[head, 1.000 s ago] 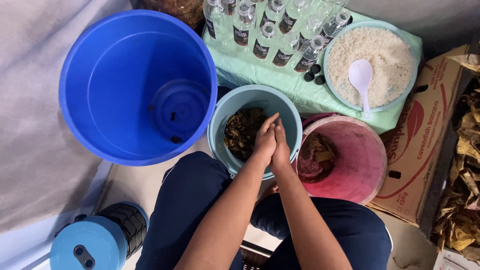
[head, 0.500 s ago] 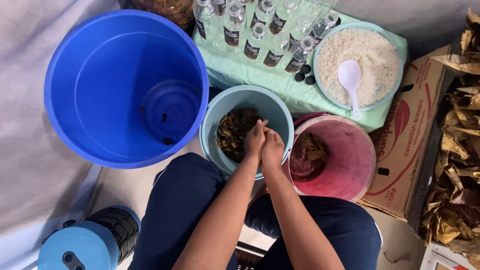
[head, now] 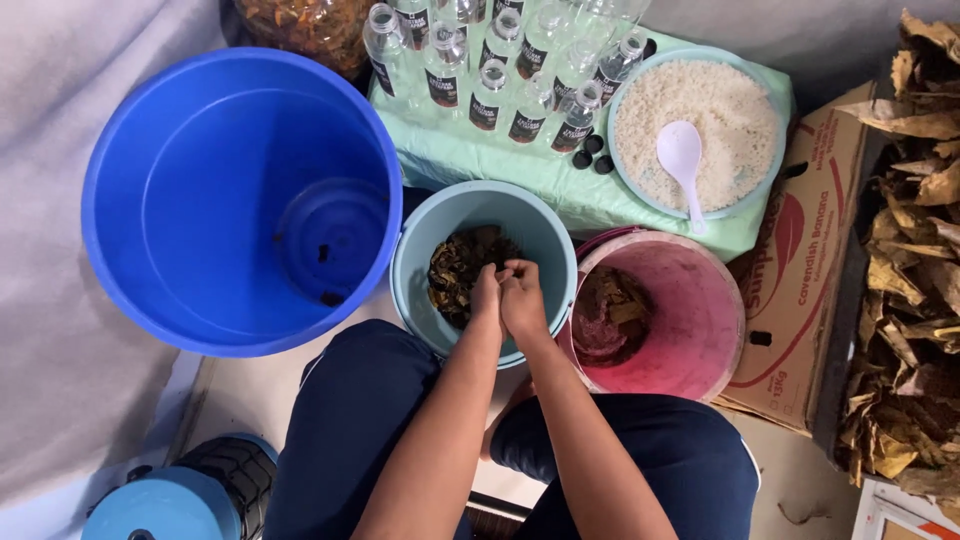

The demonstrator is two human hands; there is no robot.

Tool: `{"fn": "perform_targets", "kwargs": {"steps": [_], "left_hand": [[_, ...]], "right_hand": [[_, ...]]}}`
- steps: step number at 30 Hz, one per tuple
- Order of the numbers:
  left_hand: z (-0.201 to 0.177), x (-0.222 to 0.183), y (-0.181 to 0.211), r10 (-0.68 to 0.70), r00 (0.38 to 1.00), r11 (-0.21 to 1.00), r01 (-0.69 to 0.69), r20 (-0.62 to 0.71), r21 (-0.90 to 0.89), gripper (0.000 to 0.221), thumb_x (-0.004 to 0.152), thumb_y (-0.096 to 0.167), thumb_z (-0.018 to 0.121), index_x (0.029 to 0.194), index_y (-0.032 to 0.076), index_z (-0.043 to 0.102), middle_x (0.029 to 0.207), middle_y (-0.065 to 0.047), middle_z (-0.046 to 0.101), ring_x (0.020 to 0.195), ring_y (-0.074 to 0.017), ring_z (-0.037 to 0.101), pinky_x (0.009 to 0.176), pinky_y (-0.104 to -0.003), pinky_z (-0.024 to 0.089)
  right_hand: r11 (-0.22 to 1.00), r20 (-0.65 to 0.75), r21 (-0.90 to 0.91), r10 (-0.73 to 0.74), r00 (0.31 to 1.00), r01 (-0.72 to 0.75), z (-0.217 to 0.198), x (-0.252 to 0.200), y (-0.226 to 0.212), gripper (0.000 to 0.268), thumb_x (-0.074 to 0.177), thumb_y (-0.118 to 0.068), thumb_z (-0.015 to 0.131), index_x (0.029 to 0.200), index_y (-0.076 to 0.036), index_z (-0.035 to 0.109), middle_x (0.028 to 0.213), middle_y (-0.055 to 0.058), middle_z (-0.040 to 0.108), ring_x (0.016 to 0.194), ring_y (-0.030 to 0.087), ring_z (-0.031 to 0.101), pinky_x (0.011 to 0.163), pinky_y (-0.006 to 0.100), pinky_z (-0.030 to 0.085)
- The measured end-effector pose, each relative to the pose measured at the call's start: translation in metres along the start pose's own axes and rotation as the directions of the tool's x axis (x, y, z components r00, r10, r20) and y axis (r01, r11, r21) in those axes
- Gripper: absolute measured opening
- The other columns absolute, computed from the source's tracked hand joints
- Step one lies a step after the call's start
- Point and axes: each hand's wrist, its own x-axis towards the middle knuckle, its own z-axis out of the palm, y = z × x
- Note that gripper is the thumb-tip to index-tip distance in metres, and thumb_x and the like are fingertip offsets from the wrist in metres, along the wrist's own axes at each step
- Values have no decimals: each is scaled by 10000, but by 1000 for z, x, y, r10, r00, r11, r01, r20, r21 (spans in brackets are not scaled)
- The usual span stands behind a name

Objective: Preparing and mixing materials for charcoal briquettes by crumbling dried leaves and combining them with a binder paste in a bucket.

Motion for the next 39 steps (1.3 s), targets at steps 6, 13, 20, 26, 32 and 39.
{"fn": "perform_targets", "kwargs": {"steps": [6, 13, 20, 26, 32, 39], "left_hand": [[-4, 10, -13, 11, 1000, 1000, -11, -22, 9, 524, 1087, 391, 435, 1526, 111, 494, 1514, -152, 500, 1437, -350, 458, 1169, -561, 398], [-2, 28, -16, 37, 999, 999, -37, -15, 18, 527, 1086, 390, 435, 1543, 129, 477, 1526, -140, 486, 1449, -346, 443, 1184, -567, 383], [-6, 43, -34, 32, 998, 999, -31, -51, 31, 538, 1075, 417, 451, 1559, 183, 470, 1559, -98, 454, 1482, -325, 401, 1220, -566, 332], [-10, -1, -9, 85, 992, 993, -77, 92, -86, 546, 1102, 369, 433, 1570, 88, 426, 1564, -196, 399, 1495, -415, 340, 1266, -621, 283], [-12, -52, 21, 116, 980, 991, -126, 160, 50, 559, 1104, 365, 435, 1578, 70, 430, 1619, -187, 379, 1546, -384, 274, 1292, -578, 201], [-10, -26, -3, 127, 991, 992, -127, 41, -3, 464, 950, 295, 480, 1260, 26, 696, 1249, -124, 706, 1132, -272, 645, 1004, -379, 494]], "right_hand": [[987, 88, 21, -163, 983, 162, 4, -13, -17, 453, 1017, 79, 305, 1441, -81, 320, 1014, 184, 556, 984, 317, 592, 915, 546, 467], [982, -10, -12, -187, 982, 187, 3, 4, 12, 296, 1007, -23, 339, 1274, -140, 395, 1010, 124, 545, 978, 254, 600, 890, 495, 492], [963, 25, -263, 64, 998, -55, -10, 11, 8, 655, 1010, -525, 562, 1516, -143, 397, 1460, 199, 478, 1415, 360, 472, 1190, 522, 399], [833, 14, -551, -47, 999, 47, -90, -76, -140, 444, 938, -488, 629, 1322, -269, 659, 1315, 87, 705, 1308, 346, 600, 1125, 502, 455], [638, -205, -770, -226, 952, -14, -207, -205, -188, 445, 904, -473, 693, 1201, -144, 727, 1102, 213, 739, 1101, 460, 663, 916, 575, 522], [298, -541, -837, -577, 612, -459, -307, -274, -51, 410, 883, -513, 854, 993, -140, 724, 969, 20, 715, 733, 226, 677, 616, 359, 541]]}}
